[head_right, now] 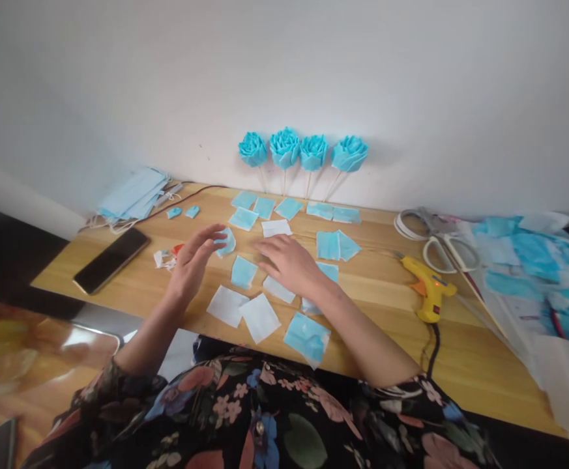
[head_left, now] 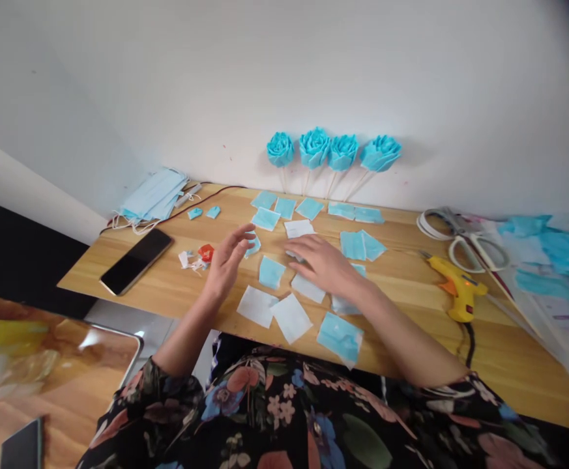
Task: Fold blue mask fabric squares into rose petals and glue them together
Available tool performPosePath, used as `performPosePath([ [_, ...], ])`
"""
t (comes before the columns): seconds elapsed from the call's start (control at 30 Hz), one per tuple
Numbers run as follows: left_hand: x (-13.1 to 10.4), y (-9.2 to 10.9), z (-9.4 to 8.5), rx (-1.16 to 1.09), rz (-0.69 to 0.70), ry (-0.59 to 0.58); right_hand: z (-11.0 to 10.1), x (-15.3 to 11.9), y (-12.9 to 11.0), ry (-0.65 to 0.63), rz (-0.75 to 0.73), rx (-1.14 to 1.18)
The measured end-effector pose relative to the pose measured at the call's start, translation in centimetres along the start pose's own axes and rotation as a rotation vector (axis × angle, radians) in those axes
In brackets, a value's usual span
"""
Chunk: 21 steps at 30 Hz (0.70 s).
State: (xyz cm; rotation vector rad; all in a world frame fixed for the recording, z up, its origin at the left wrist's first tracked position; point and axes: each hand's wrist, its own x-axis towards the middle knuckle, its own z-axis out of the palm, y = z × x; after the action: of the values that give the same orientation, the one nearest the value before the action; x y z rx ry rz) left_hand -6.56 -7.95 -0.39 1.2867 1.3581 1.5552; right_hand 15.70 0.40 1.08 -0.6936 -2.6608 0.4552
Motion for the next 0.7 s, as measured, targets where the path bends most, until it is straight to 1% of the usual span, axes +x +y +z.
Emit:
performPosePath([
  [0.1, 0.1, -0.6, -0.7, 0.124, -0.019, 0.150, 1.5, 1.8, -1.0, -0.112, -0.074, 0.002],
  [0.17, 0.2, -1.2, -1.0, 0.184, -0.043, 0.191, 2.1, 2.2, -1.0, -0.147, -0.069, -0.012],
  [0.23, 0.4, -1.7, -1.2, 0.245, -0.068, 0.150, 1.9, 1.8, -0.2, -0.167, -0.034, -0.025],
  [0.27, 0.5, -1.9, -1.3, 0.269, -0.077, 0.114, 1.4, 1.4, 0.3, -0.180, -0.015, -0.023],
  [0.37, 0.5, -2.1, -1.0, 0.254, -0.107, -0.040, -1.3, -0.5, 2.3, -0.186, 0.045, 0.027],
  [0.43, 0.3, -1.8, -0.5, 0.190, -0.132, -0.186, -3.2, -1.3, 3.3, -0.095, 0.129, 0.061],
  [0.5, 0.1, -1.2, 0.0, 0.139, -0.136, -0.302, -4.2, -1.1, 4.1, -0.017, 0.211, 0.071],
  [0.53, 0.0, -1.0, 0.1, 0.119, -0.126, -0.320, -4.2, -0.5, 4.4, 0.010, 0.230, 0.056],
  [0.57, -0.1, -0.9, 0.2, 0.104, -0.112, -0.315, -3.8, 0.2, 4.7, 0.014, 0.231, 0.032],
  [0.63, -0.2, -0.9, 0.1, 0.089, -0.085, -0.253, -2.5, 2.1, 5.4, 0.012, 0.193, -0.048],
  [0.7, -0.4, -1.2, -0.2, 0.102, -0.074, -0.169, -0.8, 3.8, 5.8, -0.020, 0.152, -0.106],
])
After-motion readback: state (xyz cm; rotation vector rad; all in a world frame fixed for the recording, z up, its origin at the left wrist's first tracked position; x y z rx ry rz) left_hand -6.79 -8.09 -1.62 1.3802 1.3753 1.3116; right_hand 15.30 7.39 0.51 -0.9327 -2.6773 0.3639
